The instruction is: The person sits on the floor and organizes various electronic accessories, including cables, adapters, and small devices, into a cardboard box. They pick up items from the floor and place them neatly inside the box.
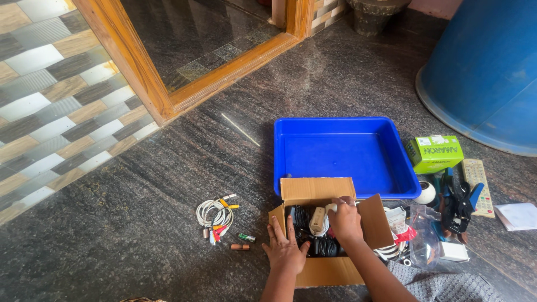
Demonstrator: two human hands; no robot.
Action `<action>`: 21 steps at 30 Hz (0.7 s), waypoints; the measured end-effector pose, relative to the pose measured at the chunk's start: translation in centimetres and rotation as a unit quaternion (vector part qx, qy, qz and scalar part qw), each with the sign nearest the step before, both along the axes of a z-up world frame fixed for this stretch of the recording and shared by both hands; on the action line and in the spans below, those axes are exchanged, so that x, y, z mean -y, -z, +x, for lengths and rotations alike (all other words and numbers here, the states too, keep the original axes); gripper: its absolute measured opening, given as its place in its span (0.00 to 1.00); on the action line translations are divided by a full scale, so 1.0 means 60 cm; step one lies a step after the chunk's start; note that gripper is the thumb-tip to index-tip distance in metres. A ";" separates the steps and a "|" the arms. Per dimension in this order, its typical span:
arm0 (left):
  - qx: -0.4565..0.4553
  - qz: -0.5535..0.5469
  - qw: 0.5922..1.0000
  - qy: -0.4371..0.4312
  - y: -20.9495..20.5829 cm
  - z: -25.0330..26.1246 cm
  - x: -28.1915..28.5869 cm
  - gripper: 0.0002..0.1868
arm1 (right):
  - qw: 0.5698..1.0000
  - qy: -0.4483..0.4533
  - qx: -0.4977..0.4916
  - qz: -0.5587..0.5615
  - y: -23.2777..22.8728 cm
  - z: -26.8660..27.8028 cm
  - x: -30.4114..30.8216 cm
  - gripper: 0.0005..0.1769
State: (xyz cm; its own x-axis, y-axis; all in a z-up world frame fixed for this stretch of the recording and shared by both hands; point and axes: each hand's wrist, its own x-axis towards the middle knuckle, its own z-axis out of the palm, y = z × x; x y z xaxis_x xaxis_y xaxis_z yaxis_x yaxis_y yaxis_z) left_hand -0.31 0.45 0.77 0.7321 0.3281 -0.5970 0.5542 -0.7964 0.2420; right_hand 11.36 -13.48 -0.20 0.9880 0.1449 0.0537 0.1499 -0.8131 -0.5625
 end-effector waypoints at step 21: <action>-0.005 -0.005 1.000 0.000 -0.005 0.001 -0.001 0.50 | 1.000 0.010 -0.016 0.004 0.028 0.004 0.004 0.18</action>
State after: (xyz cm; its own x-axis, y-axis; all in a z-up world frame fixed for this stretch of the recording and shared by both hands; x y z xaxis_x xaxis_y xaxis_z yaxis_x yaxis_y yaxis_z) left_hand -0.24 0.49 1.07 0.7268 0.3219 -0.6068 0.5560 -0.7944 0.2446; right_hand 11.63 -13.74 -1.85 0.9920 0.1240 0.0228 0.1146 -0.8113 -0.5733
